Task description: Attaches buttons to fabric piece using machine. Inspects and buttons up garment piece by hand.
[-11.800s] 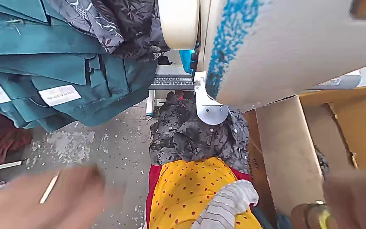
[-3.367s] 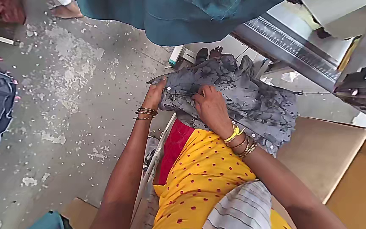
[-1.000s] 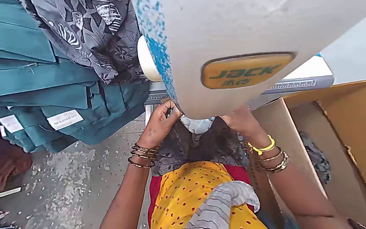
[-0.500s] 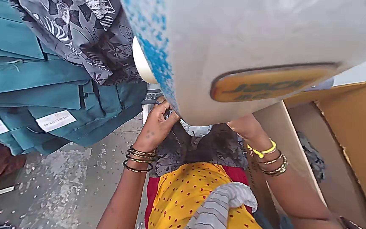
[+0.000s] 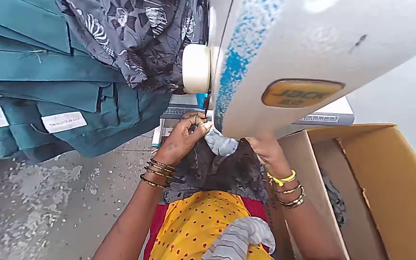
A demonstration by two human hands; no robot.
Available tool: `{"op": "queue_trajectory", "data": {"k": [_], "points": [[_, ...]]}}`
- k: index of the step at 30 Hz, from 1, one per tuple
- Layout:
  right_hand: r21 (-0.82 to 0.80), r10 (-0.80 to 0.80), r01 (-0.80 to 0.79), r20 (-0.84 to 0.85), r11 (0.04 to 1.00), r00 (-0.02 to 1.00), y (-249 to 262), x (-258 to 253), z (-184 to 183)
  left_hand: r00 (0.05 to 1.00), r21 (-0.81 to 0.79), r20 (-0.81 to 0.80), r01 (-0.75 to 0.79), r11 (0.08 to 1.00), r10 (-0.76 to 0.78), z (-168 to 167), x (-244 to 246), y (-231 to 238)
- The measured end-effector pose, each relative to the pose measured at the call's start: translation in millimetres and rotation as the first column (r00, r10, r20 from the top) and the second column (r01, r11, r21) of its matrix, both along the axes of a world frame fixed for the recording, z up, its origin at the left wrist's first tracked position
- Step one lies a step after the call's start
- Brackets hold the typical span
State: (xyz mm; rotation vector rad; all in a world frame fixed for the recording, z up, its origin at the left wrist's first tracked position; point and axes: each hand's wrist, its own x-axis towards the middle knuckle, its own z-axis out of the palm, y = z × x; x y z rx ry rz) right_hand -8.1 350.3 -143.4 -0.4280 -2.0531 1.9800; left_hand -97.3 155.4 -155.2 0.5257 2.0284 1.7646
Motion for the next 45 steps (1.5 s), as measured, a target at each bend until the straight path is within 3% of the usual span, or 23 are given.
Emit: {"op": "queue_trajectory", "data": {"k": [10, 14, 19, 22, 23, 26, 29, 33, 36, 40, 43, 45], "points": [[-0.043, -0.015, 0.014, -0.018, 0.999, 1.000, 0.5, -1.2, 0.6, 0.999, 0.028, 0.035, 0.031, 0.999, -0.032, -2.2, -3.1, 0.7], [-0.039, -0.019, 0.018, -0.020, 0.999, 1.000, 0.9, -2.6, 0.9, 0.999, -0.034, 0.037, 0.016, 0.999, -0.015, 0.1, -3.8, 1.9], [0.039, -0.023, 0.022, 0.022, 0.999, 0.999, 1.6, 4.7, -3.2, 0.992, -0.064, -0.087, 0.081, 0.995, -0.087, -7.8, 2.3, -4.5], [0.244, 0.137, -0.118, -0.064, 0.963, 0.988, -13.2, 38.9, -17.9, 0.874, -0.097, -0.324, 0.351, 0.931, -0.363, -11.4, 23.2, -44.8], [0.235, 0.236, -0.209, -0.092, 0.949, 0.967, -26.1, 53.5, -26.9, 0.818, -0.110, -0.379, 0.424, 0.899, -0.432, -14.9, 26.5, -64.9], [0.111, 0.536, -0.532, 0.002, 0.839, 0.845, -65.7, 74.4, -70.7, 0.735, -0.350, -0.477, 0.343, 0.872, -0.481, -52.2, 9.9, -133.4], [-0.042, 0.596, -0.606, 0.246, 0.794, 0.764, -86.8, 69.9, -101.4, 0.791, -0.522, -0.357, 0.271, 0.809, -0.496, -94.8, 10.5, -192.0], [0.021, 0.532, -0.577, 0.360, 0.817, 0.767, -88.1, 47.5, -103.9, 0.880, -0.560, -0.270, 0.186, 0.807, -0.390, -108.8, 39.0, -222.8], [0.135, 0.582, -0.663, 0.375, 0.736, 0.722, -99.4, 26.6, -105.7, 0.895, -0.526, -0.284, 0.154, 0.837, -0.343, -113.9, 51.7, -227.4], [0.322, 0.669, -0.770, 0.380, 0.552, 0.639, -129.0, 1.7, -117.9, 0.909, -0.495, -0.298, 0.112, 0.862, -0.290, -116.0, 59.0, -226.3], [0.360, 0.678, -0.849, 0.513, 0.387, 0.527, -146.0, -6.9, -118.3, 0.907, -0.486, -0.317, 0.095, 0.869, -0.276, -119.5, 61.7, -228.2], [0.367, 0.627, -0.869, 0.602, 0.332, 0.494, -154.3, -8.0, -117.4, 0.912, -0.493, -0.306, 0.093, 0.865, -0.273, -119.6, 63.0, -228.2]]}}
